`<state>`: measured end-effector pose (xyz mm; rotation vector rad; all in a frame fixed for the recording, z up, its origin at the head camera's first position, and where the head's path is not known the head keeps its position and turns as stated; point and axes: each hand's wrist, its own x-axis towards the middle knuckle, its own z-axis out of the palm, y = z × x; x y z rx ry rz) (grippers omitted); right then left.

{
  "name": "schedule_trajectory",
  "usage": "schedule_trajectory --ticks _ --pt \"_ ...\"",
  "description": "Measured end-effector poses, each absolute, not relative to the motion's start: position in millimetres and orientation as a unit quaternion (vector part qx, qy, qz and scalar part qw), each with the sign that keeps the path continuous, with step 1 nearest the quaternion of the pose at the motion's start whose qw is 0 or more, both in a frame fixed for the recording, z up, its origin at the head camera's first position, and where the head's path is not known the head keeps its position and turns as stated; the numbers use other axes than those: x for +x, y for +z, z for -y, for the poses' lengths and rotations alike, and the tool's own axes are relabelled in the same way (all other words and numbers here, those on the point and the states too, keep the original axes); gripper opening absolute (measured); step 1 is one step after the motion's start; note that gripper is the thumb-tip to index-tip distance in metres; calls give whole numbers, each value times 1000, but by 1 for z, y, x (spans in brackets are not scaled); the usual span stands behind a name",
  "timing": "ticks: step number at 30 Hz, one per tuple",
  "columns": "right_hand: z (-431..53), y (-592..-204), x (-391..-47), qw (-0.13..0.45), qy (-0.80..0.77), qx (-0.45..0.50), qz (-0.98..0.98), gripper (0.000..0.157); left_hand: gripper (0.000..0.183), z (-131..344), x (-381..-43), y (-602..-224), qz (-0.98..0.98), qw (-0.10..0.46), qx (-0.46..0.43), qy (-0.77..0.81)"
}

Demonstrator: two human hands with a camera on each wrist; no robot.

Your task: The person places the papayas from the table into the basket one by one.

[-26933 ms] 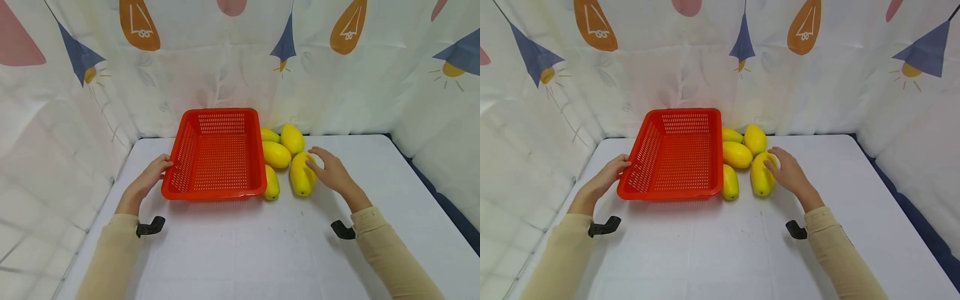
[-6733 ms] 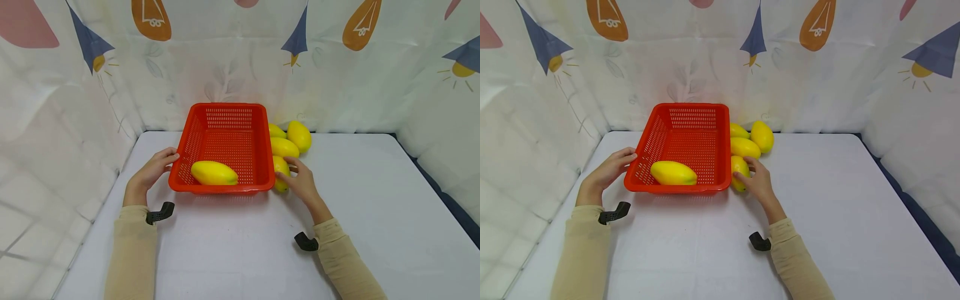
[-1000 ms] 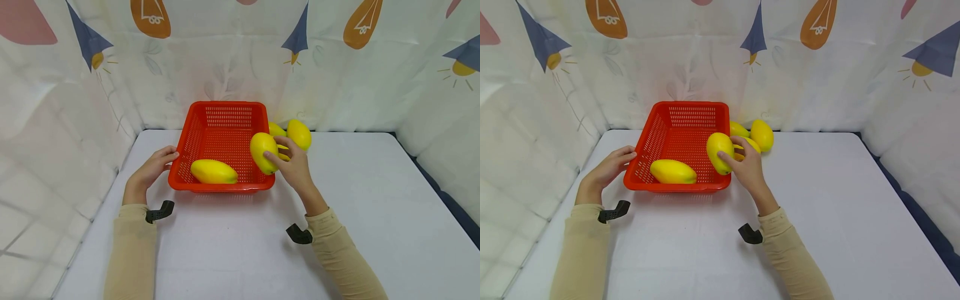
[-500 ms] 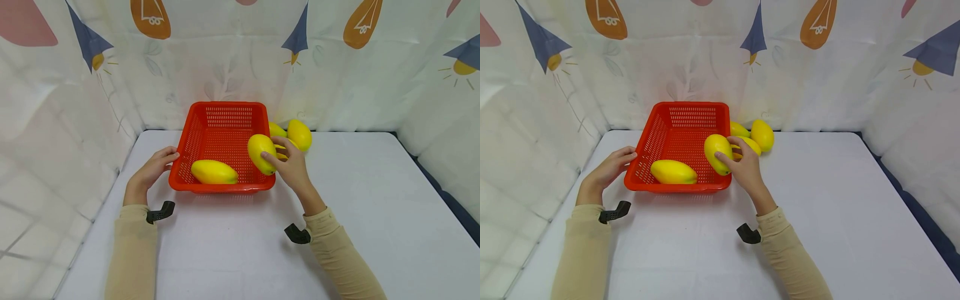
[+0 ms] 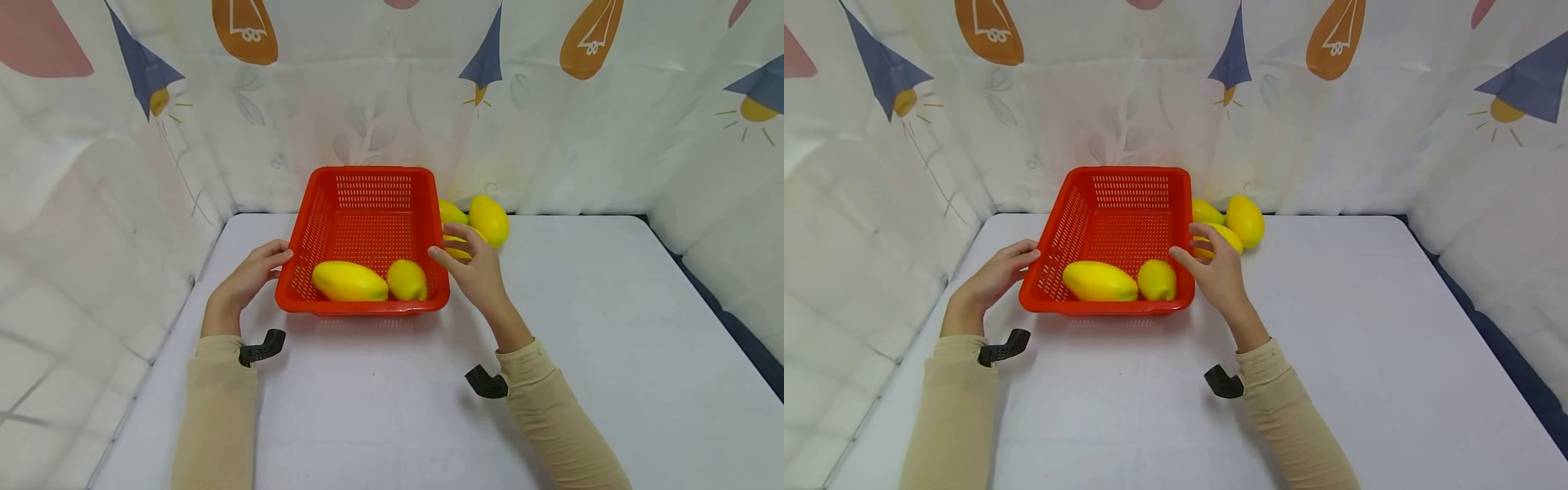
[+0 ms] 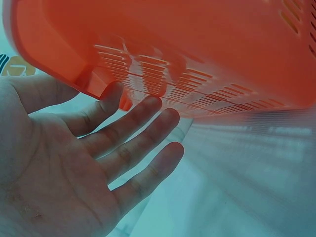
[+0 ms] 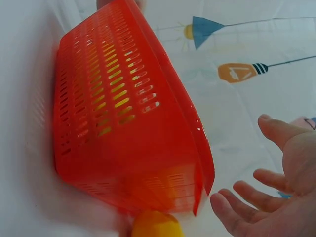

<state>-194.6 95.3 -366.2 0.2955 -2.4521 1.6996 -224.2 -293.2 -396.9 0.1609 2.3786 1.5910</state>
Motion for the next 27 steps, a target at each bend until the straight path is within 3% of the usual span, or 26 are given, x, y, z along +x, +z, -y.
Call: schedule_trajectory --ticks 27 --pt "-116 -369 -200 90 533 68 839 54 44 294 -224 -398 -819 137 61 554"
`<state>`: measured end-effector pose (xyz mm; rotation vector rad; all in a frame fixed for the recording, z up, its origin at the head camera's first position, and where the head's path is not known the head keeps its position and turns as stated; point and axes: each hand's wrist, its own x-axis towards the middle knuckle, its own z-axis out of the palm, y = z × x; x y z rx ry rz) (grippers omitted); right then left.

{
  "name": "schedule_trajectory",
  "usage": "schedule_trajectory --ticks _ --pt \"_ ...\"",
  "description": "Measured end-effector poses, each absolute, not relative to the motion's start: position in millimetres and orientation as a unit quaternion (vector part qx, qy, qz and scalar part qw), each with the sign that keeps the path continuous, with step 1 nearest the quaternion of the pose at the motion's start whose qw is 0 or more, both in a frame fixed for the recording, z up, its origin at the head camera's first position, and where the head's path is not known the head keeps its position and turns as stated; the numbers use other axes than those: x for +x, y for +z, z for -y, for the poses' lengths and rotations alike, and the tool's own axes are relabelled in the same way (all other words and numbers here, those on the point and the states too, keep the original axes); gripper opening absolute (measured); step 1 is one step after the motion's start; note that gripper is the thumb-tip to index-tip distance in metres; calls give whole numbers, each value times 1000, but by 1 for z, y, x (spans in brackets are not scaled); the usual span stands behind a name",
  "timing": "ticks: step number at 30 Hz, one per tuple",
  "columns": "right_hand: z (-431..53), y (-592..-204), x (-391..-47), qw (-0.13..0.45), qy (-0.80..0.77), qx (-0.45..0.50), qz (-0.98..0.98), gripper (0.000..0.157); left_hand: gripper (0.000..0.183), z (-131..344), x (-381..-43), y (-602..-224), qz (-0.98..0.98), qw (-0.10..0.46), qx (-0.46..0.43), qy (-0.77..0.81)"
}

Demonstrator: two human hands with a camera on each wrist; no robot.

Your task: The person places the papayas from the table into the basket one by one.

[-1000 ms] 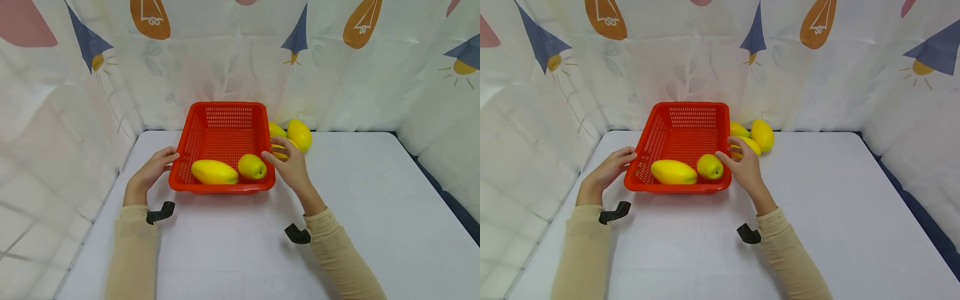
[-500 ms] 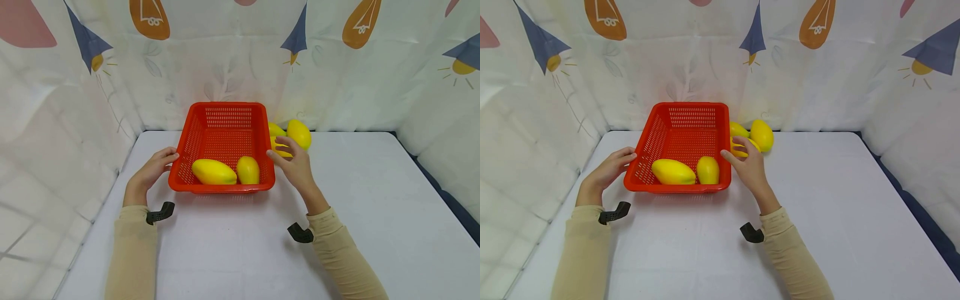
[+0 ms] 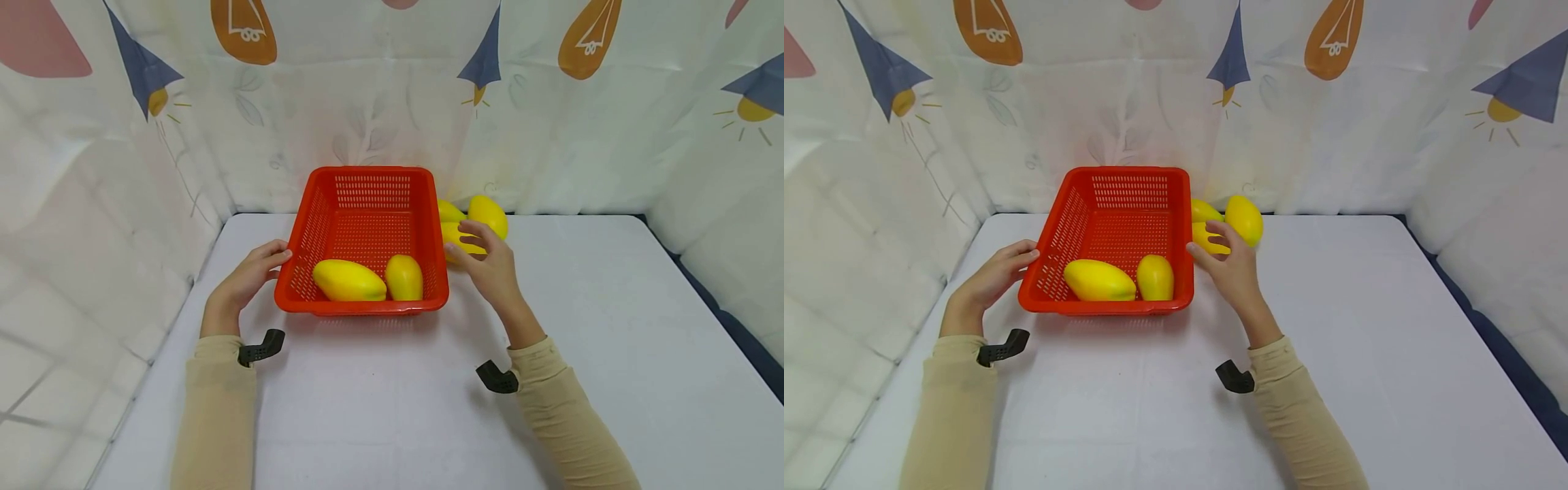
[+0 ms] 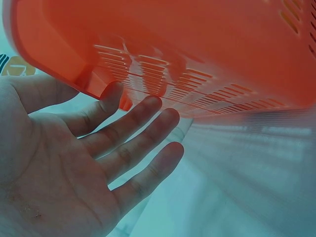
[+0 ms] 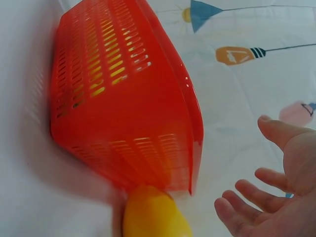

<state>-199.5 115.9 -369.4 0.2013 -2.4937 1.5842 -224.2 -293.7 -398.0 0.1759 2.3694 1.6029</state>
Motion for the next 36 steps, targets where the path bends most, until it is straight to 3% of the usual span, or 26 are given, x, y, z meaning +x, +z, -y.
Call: schedule_trajectory --ticks 36 --pt "-137 -377 -210 98 509 52 854 55 44 293 -223 -396 -819 141 57 554"
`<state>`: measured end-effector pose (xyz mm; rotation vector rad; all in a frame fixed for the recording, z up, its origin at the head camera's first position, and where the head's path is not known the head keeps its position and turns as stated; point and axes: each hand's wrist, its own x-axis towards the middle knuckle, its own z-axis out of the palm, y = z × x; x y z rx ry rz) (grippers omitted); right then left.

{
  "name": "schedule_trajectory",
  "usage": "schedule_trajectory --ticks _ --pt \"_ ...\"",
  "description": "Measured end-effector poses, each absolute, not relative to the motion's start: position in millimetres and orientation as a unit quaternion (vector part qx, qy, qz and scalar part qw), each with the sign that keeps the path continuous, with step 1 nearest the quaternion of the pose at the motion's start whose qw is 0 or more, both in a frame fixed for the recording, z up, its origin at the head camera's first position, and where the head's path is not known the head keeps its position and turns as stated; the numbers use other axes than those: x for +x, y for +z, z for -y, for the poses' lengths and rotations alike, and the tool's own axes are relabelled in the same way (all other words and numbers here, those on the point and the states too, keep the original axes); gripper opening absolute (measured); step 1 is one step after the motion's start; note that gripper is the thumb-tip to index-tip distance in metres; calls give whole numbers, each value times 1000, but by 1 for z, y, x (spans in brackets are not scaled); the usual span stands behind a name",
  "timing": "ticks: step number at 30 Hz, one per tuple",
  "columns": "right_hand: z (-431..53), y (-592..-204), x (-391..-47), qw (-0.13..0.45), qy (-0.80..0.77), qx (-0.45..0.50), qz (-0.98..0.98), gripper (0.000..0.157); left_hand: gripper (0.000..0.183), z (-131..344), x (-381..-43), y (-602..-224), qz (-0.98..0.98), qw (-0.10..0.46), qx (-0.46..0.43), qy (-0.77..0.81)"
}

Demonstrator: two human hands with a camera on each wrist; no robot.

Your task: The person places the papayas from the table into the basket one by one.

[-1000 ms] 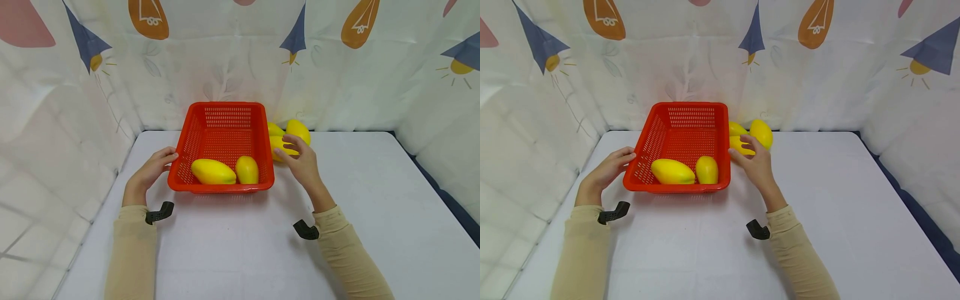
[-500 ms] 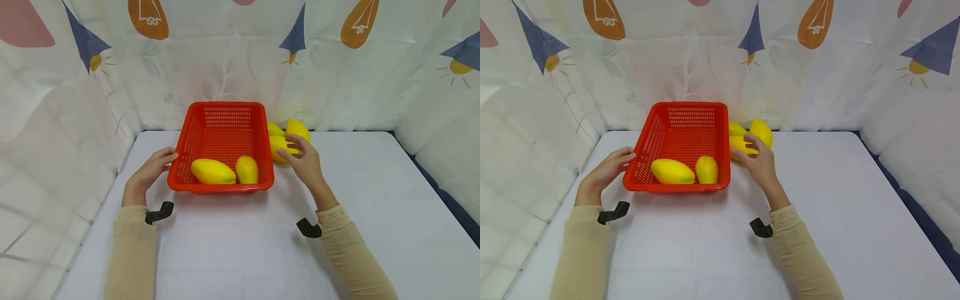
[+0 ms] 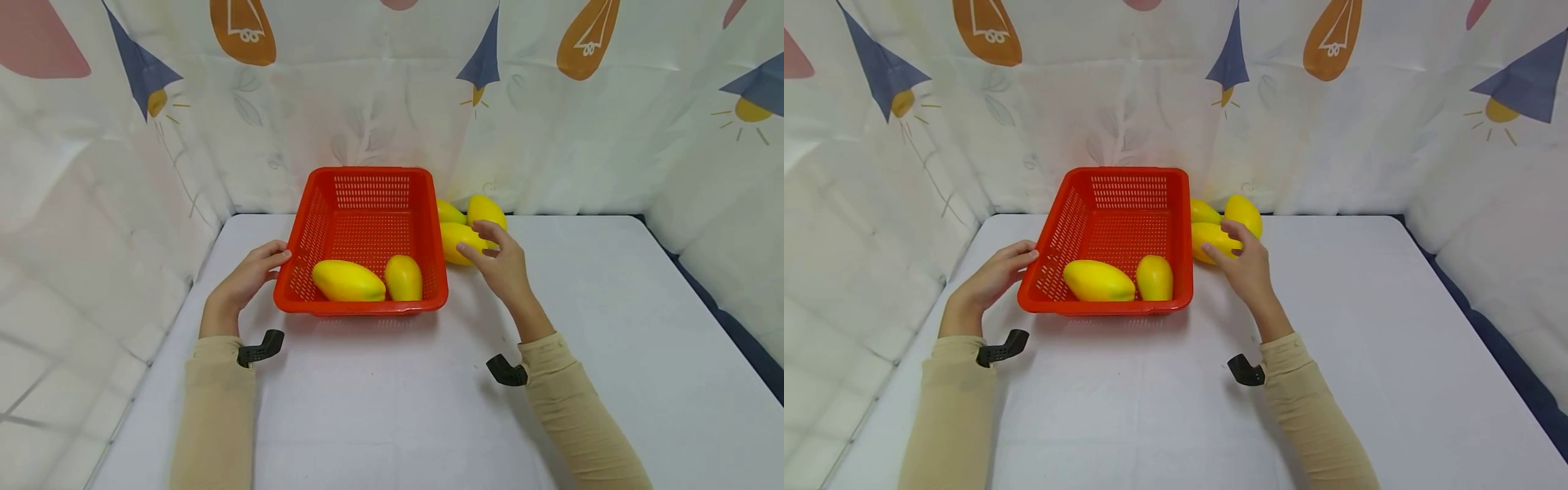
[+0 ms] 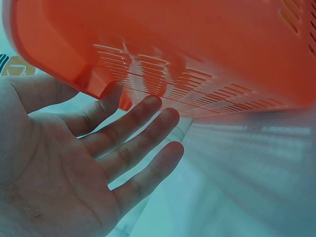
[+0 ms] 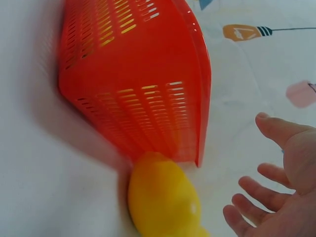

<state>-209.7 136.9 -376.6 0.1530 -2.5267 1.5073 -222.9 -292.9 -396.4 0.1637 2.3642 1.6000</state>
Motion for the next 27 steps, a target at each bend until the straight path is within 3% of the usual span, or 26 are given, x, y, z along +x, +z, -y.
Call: schedule_trajectory --ticks 27 --pt "-142 -387 -219 95 494 40 863 58 44 294 -224 -400 -816 138 64 558"
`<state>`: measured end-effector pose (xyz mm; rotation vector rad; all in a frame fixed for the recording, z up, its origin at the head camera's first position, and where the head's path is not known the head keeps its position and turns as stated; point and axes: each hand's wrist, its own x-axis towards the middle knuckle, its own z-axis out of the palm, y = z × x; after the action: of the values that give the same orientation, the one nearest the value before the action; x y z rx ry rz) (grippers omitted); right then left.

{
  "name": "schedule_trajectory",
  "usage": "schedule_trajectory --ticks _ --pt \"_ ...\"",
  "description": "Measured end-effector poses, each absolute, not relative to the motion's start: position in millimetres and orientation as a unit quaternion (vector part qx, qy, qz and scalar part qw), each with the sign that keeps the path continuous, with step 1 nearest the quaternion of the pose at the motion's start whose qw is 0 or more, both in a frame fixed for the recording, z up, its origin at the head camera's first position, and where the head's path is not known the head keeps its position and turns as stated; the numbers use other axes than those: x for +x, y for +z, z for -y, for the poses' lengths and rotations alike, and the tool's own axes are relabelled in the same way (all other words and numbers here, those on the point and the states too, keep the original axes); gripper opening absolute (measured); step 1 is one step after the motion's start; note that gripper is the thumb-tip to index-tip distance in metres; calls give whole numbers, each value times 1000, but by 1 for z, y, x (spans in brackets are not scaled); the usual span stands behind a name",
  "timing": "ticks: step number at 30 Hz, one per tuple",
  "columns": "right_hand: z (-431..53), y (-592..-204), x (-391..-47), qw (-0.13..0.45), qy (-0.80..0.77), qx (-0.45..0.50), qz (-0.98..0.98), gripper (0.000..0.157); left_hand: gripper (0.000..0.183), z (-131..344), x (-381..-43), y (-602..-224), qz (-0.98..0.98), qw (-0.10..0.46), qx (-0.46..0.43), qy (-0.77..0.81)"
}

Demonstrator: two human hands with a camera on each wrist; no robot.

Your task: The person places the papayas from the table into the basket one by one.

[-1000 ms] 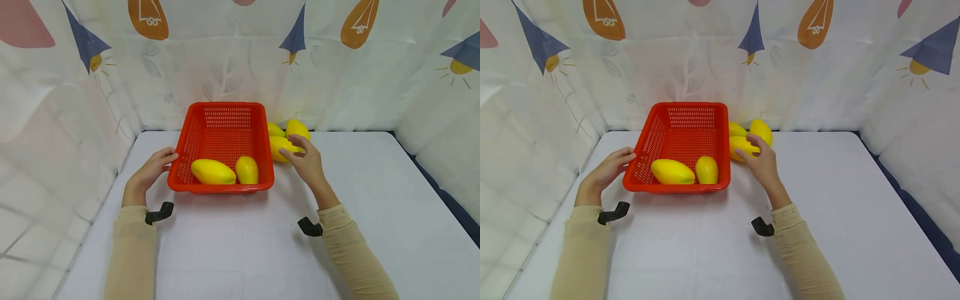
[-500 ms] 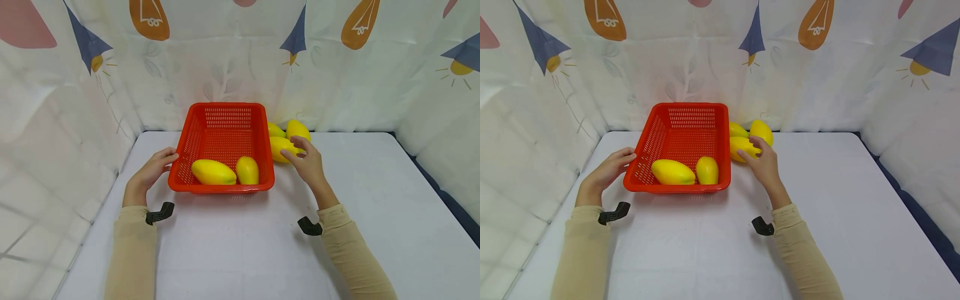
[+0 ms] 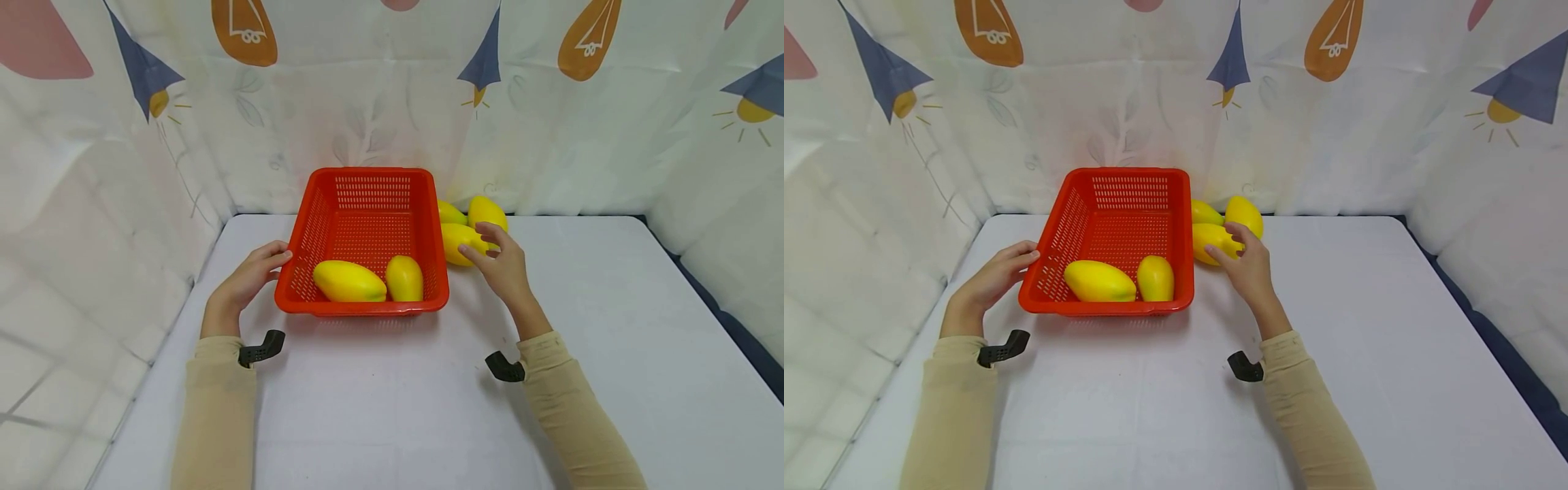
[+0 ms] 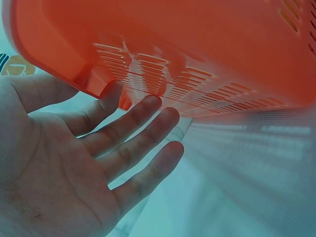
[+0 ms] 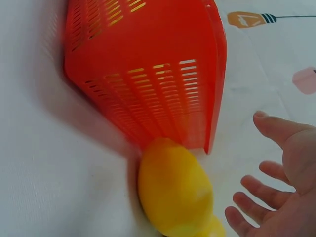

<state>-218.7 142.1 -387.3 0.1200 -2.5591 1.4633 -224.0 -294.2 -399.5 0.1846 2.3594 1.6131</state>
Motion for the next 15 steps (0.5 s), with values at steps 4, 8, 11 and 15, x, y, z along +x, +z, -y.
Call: schedule_trajectory --ticks 4,8,11,15 --pt "-144 -389 -221 91 490 40 866 60 43 294 -224 -400 -815 137 66 559" --pt "-145 -392 -224 86 484 38 870 61 43 294 -223 -398 -815 137 66 559" --pt "-147 -394 -226 84 481 39 872 62 44 294 -223 -398 -815 137 66 559" --pt "-149 -396 -229 88 479 47 872 63 43 294 -224 -398 -817 137 65 557"
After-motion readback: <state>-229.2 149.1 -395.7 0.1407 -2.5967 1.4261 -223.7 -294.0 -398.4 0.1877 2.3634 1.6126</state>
